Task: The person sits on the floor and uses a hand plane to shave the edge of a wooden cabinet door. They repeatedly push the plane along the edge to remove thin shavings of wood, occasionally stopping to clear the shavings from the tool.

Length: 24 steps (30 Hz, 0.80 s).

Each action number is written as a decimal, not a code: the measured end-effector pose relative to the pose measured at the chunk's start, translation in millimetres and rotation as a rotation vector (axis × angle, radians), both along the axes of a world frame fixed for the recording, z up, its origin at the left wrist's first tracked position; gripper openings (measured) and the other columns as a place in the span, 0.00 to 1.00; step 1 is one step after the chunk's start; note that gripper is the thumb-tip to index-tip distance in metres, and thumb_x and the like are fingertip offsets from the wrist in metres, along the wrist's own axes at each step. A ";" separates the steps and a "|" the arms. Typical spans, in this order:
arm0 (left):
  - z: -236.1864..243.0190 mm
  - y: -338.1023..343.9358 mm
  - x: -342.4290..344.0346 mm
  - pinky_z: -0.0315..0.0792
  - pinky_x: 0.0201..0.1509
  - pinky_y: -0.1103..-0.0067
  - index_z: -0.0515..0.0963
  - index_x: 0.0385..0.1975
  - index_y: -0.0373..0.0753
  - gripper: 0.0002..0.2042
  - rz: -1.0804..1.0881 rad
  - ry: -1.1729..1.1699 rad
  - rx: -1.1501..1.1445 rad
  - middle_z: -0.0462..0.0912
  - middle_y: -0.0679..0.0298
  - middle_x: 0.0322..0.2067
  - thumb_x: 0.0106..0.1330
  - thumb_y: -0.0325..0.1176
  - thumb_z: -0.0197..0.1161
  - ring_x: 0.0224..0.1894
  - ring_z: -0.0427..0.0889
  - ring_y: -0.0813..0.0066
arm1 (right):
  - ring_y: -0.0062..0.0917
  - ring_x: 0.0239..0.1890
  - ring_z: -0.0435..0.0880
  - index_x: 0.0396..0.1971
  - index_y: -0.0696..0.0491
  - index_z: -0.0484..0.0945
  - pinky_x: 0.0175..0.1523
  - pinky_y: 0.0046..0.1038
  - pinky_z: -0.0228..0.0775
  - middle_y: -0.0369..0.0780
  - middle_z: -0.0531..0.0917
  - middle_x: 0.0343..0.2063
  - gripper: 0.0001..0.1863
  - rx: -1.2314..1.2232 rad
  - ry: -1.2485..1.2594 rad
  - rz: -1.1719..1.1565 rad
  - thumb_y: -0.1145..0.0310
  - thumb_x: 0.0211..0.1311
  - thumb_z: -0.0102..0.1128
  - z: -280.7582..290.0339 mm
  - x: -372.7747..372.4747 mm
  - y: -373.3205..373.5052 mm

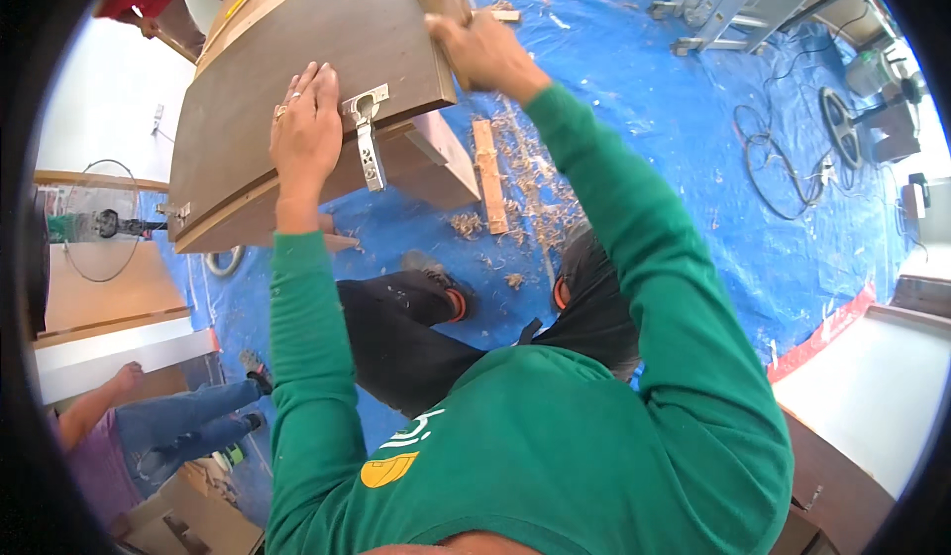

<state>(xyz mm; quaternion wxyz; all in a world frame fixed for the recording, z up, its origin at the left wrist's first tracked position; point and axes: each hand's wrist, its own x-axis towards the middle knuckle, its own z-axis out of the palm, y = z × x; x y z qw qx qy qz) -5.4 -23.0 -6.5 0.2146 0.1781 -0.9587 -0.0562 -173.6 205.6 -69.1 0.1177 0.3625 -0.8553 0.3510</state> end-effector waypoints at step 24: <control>16.5 32.8 -22.7 0.66 0.81 0.65 0.86 0.66 0.46 0.28 0.251 0.039 0.148 0.82 0.68 0.72 0.86 0.56 0.46 0.78 0.74 0.66 | 0.40 0.39 0.90 0.57 0.71 0.74 0.44 0.40 0.80 0.55 0.87 0.35 0.48 -0.298 -0.844 -0.211 0.32 0.70 0.63 30.2 215.3 122.0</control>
